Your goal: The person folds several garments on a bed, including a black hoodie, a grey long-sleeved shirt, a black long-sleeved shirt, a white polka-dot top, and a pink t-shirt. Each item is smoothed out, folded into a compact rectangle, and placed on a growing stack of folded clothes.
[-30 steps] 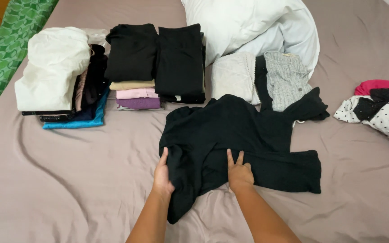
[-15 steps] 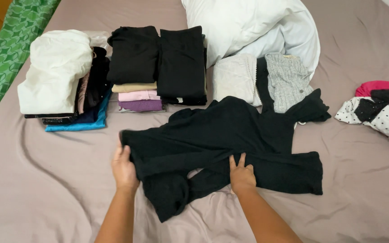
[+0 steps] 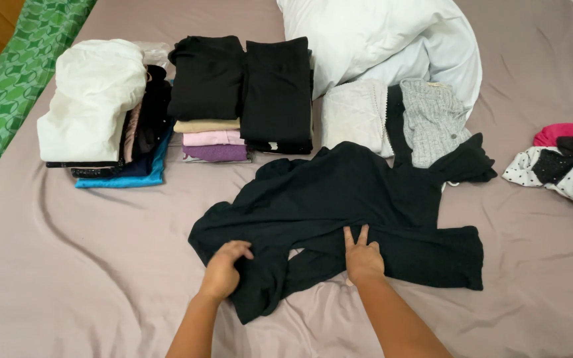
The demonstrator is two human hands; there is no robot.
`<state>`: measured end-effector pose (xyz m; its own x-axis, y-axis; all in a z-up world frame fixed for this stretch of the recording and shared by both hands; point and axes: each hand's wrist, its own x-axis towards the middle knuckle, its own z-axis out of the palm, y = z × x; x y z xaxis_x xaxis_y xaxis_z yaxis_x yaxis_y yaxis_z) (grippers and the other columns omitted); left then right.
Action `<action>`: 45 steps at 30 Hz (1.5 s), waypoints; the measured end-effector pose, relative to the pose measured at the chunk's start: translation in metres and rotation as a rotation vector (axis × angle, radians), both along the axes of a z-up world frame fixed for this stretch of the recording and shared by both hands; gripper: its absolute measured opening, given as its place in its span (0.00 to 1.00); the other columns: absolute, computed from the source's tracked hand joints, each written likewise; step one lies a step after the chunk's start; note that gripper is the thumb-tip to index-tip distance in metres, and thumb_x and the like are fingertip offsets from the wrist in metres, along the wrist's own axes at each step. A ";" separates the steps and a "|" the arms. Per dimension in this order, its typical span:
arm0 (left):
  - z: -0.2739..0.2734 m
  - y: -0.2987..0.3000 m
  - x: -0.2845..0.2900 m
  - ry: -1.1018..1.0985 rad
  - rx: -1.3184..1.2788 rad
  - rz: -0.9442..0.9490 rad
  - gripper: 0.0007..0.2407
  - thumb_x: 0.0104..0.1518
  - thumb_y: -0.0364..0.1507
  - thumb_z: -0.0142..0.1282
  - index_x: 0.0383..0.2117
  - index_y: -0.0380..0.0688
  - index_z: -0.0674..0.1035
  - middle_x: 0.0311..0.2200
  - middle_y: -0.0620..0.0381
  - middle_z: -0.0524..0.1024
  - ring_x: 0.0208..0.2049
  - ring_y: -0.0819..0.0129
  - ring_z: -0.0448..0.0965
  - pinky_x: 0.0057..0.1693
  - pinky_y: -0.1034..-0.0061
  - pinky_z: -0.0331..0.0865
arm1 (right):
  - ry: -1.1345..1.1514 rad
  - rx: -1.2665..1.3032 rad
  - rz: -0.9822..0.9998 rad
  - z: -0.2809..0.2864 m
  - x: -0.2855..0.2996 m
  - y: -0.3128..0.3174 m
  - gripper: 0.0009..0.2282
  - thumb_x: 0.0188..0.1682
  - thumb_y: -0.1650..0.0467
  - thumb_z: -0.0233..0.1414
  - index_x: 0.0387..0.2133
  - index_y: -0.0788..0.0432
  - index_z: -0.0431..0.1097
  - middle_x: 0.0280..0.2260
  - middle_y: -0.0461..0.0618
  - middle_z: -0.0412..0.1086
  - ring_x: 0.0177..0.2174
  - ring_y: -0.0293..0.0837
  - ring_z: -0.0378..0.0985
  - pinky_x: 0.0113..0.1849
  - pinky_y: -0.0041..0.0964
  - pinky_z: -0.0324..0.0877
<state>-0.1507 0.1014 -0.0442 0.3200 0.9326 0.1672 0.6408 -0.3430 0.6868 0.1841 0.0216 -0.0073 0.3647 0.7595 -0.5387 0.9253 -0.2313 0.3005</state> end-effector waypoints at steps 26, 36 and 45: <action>0.060 0.030 0.093 0.105 0.422 0.287 0.17 0.55 0.31 0.56 0.51 0.46 0.78 0.55 0.55 0.74 0.58 0.54 0.69 0.64 0.58 0.58 | 0.070 -0.043 -0.030 0.004 0.004 0.007 0.69 0.27 0.59 0.76 0.72 0.50 0.18 0.71 0.73 0.28 0.53 0.58 0.70 0.52 0.36 0.71; 0.025 -0.010 0.086 0.340 0.040 0.266 0.42 0.45 0.55 0.60 0.68 0.56 0.59 0.72 0.52 0.49 0.73 0.52 0.40 0.71 0.53 0.36 | 0.051 -0.144 0.044 0.022 0.001 0.012 0.67 0.31 0.59 0.74 0.72 0.59 0.20 0.69 0.82 0.30 0.59 0.62 0.63 0.54 0.38 0.66; 0.017 -0.006 0.084 0.371 -0.009 0.248 0.49 0.39 0.61 0.60 0.70 0.57 0.54 0.72 0.51 0.44 0.73 0.52 0.36 0.72 0.52 0.32 | 0.543 0.776 -0.175 -0.029 0.015 -0.023 0.06 0.49 0.65 0.60 0.38 0.46 0.82 0.63 0.40 0.65 0.57 0.50 0.67 0.58 0.46 0.68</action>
<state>-0.0665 0.0956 -0.0275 0.1236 0.9895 0.0745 0.9063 -0.1432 0.3977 0.1995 -0.0014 -0.0361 0.3557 0.9338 -0.0383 0.8267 -0.3334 -0.4532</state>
